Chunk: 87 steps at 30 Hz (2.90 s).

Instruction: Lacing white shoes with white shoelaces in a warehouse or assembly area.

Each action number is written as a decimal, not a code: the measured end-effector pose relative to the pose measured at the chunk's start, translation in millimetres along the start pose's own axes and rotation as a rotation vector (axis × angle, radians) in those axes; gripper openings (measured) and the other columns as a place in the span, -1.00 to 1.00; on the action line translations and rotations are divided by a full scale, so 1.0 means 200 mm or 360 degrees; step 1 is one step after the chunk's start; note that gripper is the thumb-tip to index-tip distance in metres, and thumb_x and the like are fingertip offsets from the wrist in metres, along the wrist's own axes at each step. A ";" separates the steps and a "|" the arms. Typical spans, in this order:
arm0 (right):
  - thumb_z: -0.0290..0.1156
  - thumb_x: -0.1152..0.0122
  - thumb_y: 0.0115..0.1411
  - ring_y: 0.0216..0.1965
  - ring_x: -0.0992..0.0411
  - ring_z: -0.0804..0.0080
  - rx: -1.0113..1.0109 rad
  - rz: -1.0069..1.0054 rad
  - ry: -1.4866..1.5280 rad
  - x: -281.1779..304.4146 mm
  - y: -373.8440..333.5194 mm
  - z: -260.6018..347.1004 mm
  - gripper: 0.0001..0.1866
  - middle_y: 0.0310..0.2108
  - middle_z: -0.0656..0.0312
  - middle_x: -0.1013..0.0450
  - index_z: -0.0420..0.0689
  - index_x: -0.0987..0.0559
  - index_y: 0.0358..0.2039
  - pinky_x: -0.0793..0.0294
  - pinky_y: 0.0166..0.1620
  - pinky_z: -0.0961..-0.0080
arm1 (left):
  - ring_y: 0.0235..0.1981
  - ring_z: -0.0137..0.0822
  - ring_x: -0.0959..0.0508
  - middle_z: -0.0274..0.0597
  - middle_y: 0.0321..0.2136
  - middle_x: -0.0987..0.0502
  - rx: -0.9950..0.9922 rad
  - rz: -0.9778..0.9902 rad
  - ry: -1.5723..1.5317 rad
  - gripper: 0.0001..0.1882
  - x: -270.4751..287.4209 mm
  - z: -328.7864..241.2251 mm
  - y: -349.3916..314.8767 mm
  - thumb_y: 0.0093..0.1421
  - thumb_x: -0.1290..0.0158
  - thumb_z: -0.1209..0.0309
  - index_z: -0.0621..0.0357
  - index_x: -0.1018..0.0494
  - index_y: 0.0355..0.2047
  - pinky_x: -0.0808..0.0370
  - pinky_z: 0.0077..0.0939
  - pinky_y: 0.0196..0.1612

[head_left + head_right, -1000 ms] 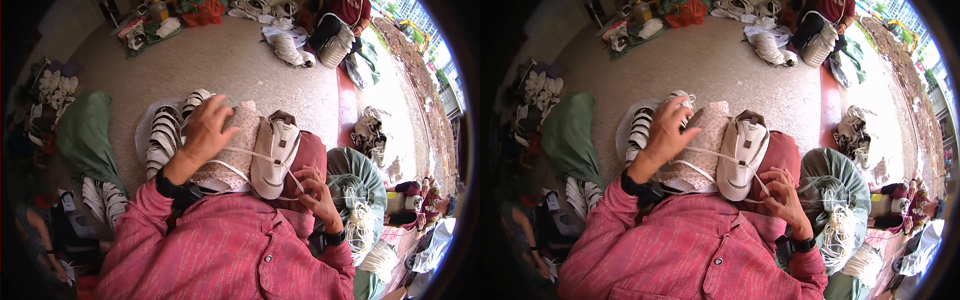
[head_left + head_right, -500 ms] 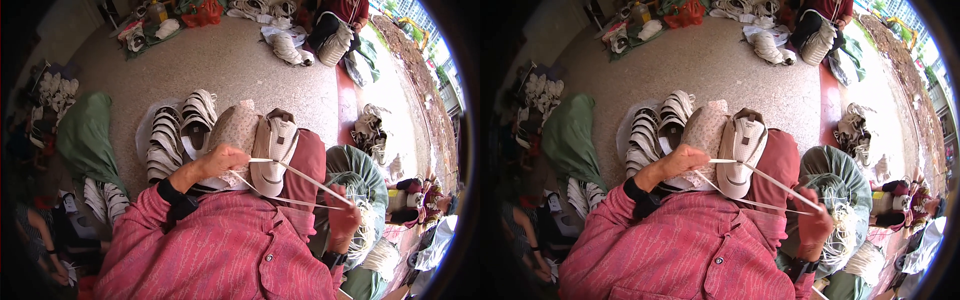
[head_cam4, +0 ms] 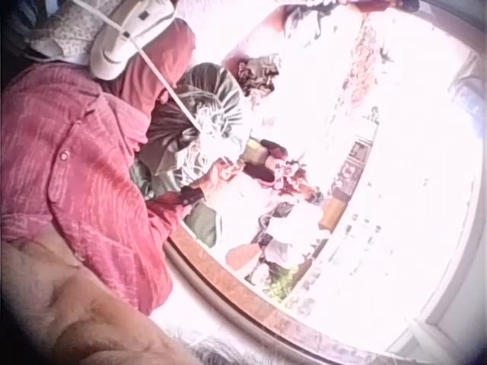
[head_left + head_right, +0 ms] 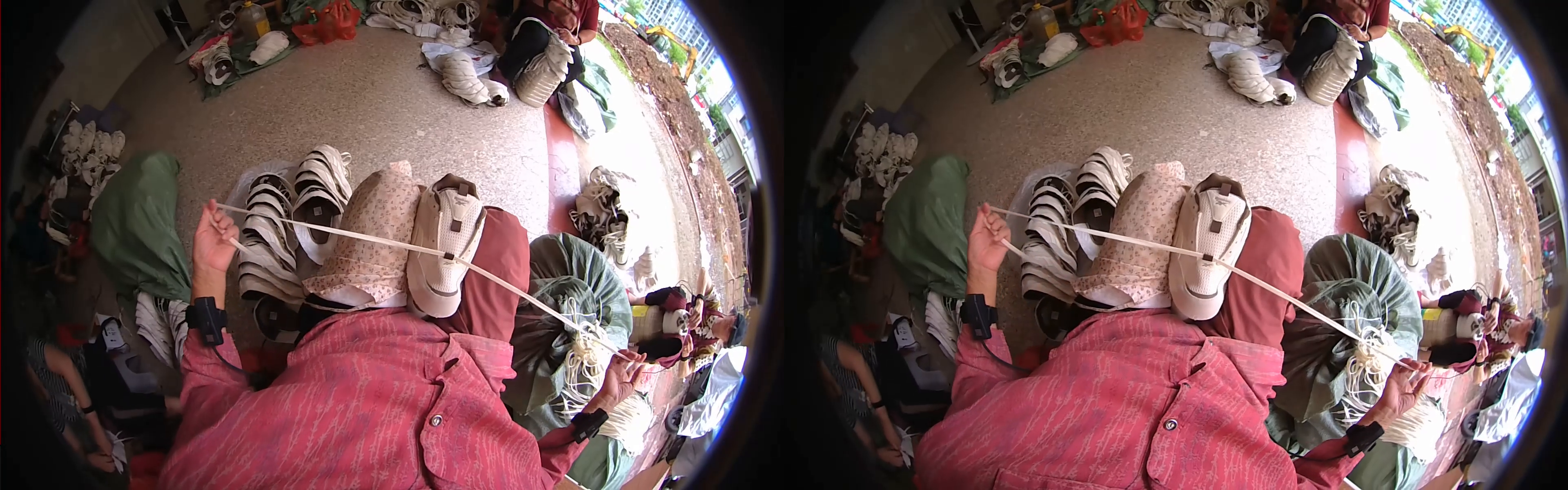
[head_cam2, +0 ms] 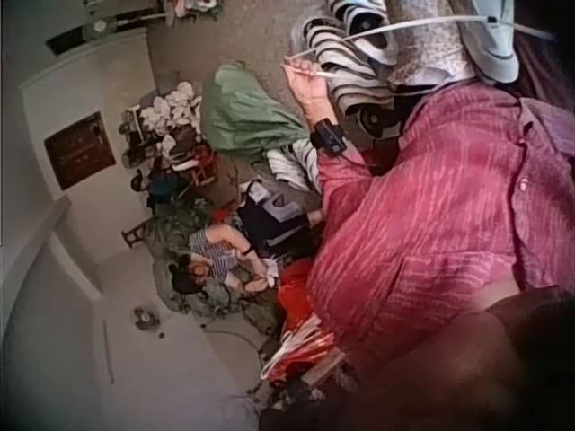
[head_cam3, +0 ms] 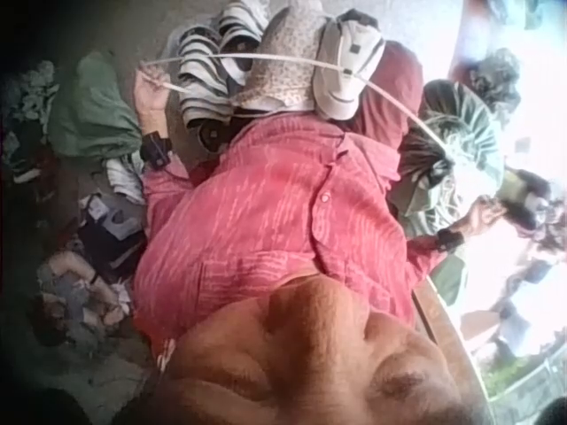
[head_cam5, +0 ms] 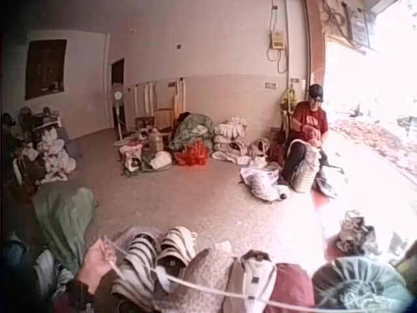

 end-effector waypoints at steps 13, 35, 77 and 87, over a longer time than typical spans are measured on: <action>-0.66 0.02 0.19 -0.57 -0.18 0.44 -0.0056 -0.0426 -0.0739 0.94 0.33 0.78 -0.78 -0.50 0.23 -0.28 -0.25 -0.37 -0.13 -0.23 -0.50 0.62 | -0.07 -0.22 -0.52 -0.13 -0.08 -0.54 -0.0545 -0.0700 -0.0049 -0.80 0.79 -0.85 0.00 0.34 0.07 0.29 0.10 -0.47 -0.18 -0.47 -0.32 -0.13; -0.43 -0.13 0.27 -0.58 -0.36 0.66 -0.0087 0.0955 -0.2122 -0.72 -0.05 -1.55 -0.78 -0.45 0.33 -0.51 -0.21 -0.58 -0.11 -0.33 -0.52 0.68 | -0.36 -0.54 -0.52 -0.26 -0.24 -0.57 -0.0195 0.0403 0.1871 -0.73 -0.86 0.46 0.10 0.30 0.00 0.35 0.21 -0.50 -0.07 -0.37 -0.77 -0.50; -0.44 -0.24 0.07 -0.38 -0.53 0.12 -0.0182 0.2331 -0.2701 -1.00 -0.57 -2.07 -0.69 -0.41 0.08 -0.52 -0.15 -0.48 -0.14 -0.47 -0.34 0.28 | -0.56 -0.49 -0.51 -0.25 -0.59 -0.54 -0.0194 0.1113 0.2517 -0.78 -1.00 1.40 -0.32 0.22 -0.10 0.34 0.27 -0.49 -0.42 -0.42 -0.50 -0.49; -0.39 -0.27 0.01 -0.48 -0.52 0.08 0.0088 0.2569 -0.2872 -1.02 -0.53 -2.17 -0.83 -0.58 0.12 -0.50 -0.11 -0.52 -0.37 -0.45 -0.41 0.23 | -0.55 0.07 -0.55 0.05 -0.64 -0.50 -0.0483 0.1184 0.2845 -0.81 -1.10 1.47 -0.31 0.10 -0.05 0.32 0.19 -0.44 -0.53 -0.43 -0.11 -0.48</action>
Point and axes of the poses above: each hand's wrist, its own y-axis towards the middle knuckle, its own x-axis out of the back of the hand, z = x × y, the point moved 10 cm from there along y, towards the middle knuckle
